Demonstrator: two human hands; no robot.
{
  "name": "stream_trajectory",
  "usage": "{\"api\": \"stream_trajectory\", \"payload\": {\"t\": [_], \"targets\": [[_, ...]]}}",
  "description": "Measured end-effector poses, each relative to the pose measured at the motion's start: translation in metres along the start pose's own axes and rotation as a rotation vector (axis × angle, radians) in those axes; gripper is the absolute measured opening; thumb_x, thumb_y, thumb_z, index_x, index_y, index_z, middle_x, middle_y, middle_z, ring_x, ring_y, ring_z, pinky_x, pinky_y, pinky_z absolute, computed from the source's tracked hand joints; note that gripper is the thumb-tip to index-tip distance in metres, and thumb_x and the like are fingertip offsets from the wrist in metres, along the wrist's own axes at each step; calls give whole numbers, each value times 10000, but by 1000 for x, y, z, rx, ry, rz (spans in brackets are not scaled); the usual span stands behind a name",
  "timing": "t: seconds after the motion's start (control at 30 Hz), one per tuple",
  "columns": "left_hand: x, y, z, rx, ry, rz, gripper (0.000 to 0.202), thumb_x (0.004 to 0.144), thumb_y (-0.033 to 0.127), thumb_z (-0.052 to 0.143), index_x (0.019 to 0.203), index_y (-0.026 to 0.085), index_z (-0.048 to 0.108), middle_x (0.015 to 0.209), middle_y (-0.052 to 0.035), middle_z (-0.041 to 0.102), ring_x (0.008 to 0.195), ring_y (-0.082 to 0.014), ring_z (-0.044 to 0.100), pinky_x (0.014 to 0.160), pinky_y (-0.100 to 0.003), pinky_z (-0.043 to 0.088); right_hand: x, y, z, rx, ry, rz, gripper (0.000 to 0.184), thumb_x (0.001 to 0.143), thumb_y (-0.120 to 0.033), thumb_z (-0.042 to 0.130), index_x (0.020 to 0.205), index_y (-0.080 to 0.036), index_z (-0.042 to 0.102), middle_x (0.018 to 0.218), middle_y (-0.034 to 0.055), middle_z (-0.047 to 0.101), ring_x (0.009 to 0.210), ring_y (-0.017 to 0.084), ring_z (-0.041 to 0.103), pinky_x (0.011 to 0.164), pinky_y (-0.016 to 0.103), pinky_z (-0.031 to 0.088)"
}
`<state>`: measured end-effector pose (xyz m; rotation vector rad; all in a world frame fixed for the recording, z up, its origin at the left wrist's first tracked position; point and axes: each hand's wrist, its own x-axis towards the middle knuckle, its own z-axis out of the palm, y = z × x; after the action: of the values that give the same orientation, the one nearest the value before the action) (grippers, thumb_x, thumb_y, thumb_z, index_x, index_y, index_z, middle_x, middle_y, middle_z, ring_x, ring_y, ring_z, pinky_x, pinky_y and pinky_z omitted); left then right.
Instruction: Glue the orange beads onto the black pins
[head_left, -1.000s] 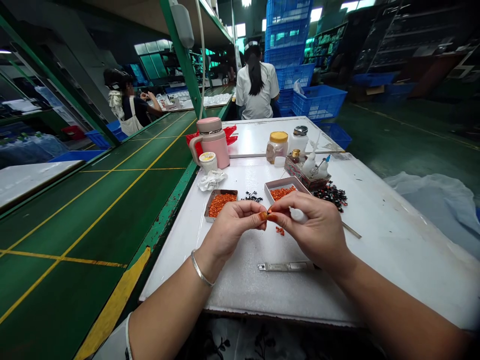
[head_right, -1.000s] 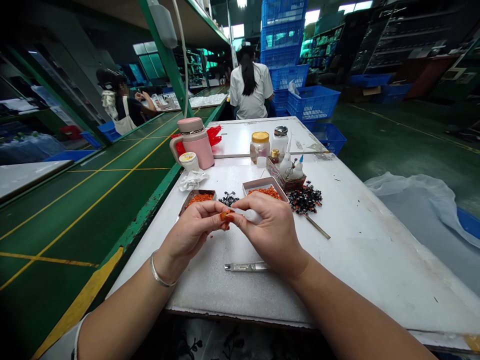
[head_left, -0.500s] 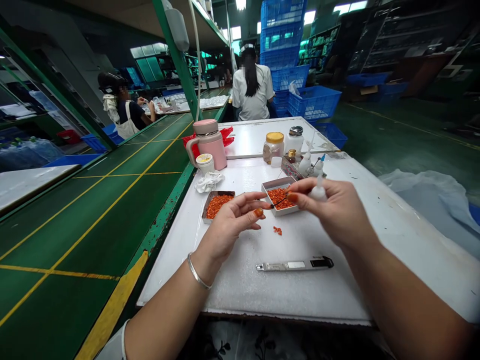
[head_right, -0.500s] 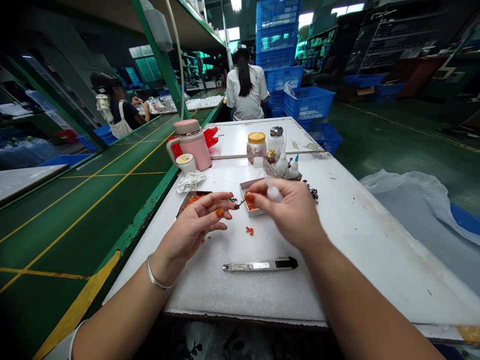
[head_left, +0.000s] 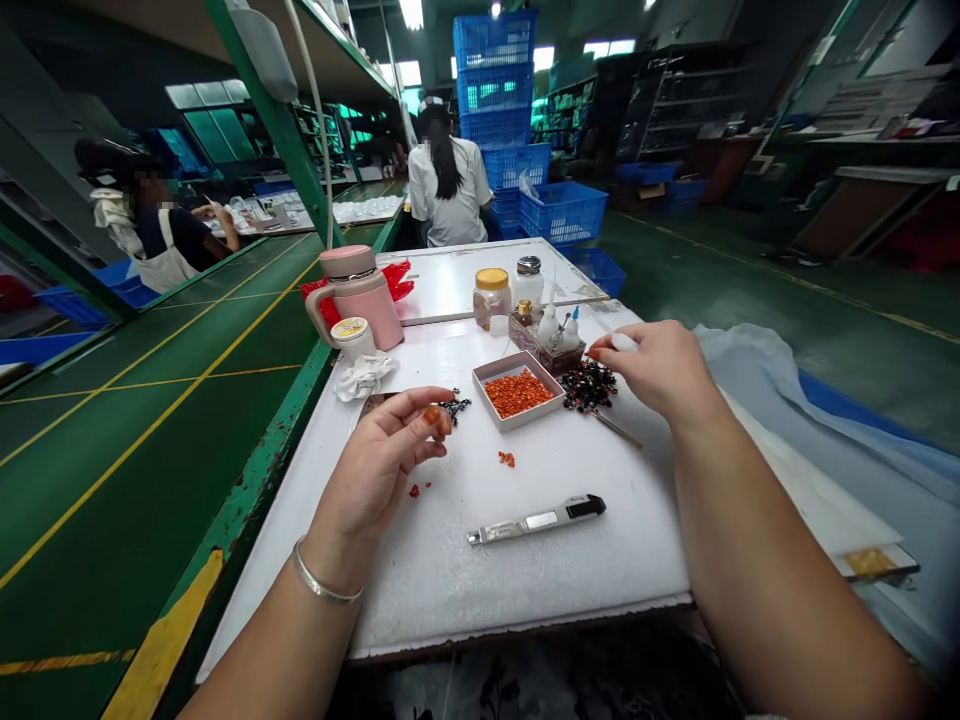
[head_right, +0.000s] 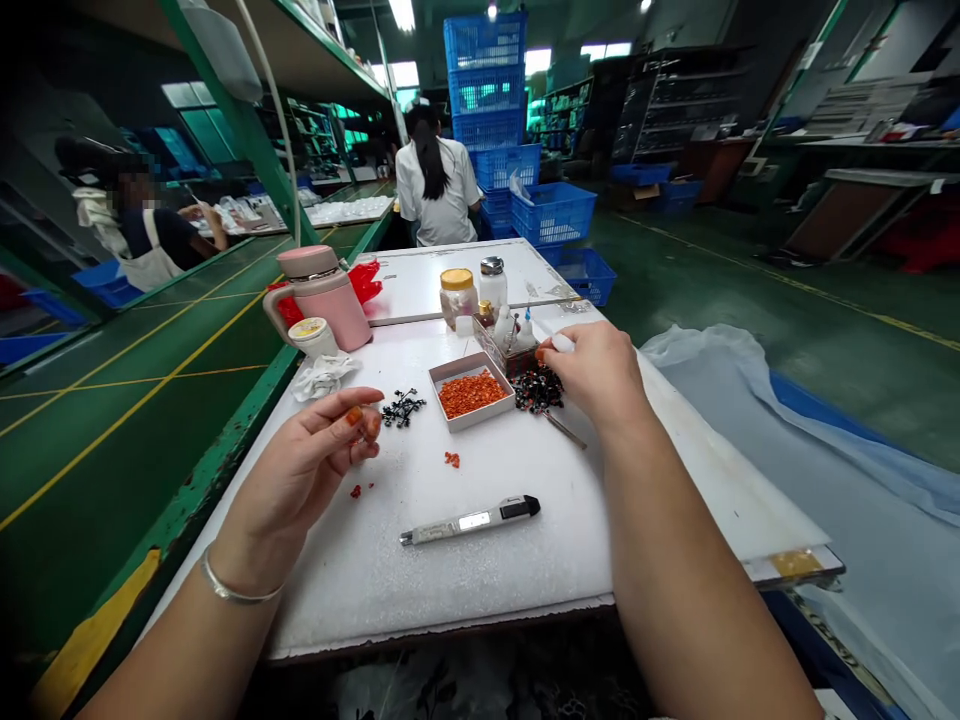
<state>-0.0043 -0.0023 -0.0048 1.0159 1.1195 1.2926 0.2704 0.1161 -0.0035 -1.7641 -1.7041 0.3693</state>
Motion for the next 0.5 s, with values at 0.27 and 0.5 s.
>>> {"api": "stream_trajectory", "payload": {"t": [0.27,0.5], "targets": [[7,0,-14,515,271,336,150,812,316,716,882,190,758,863,-37,706,772,-155,598,686,-261,450,-20,-19,21,781,-73,-189,231,697,-390,757,732,-165,722,623,10,610,563,136,503,537,277,374],[16,-18,-3,1488,247,477,181,885,249,618,902,241,798,881,-60,702,895,-255,504,790,-382,410,-52,-48,35,564,-367,-513,237,822,-360,654,705,-158,692,616,-12,597,605,124,509,598,261,377]]}}
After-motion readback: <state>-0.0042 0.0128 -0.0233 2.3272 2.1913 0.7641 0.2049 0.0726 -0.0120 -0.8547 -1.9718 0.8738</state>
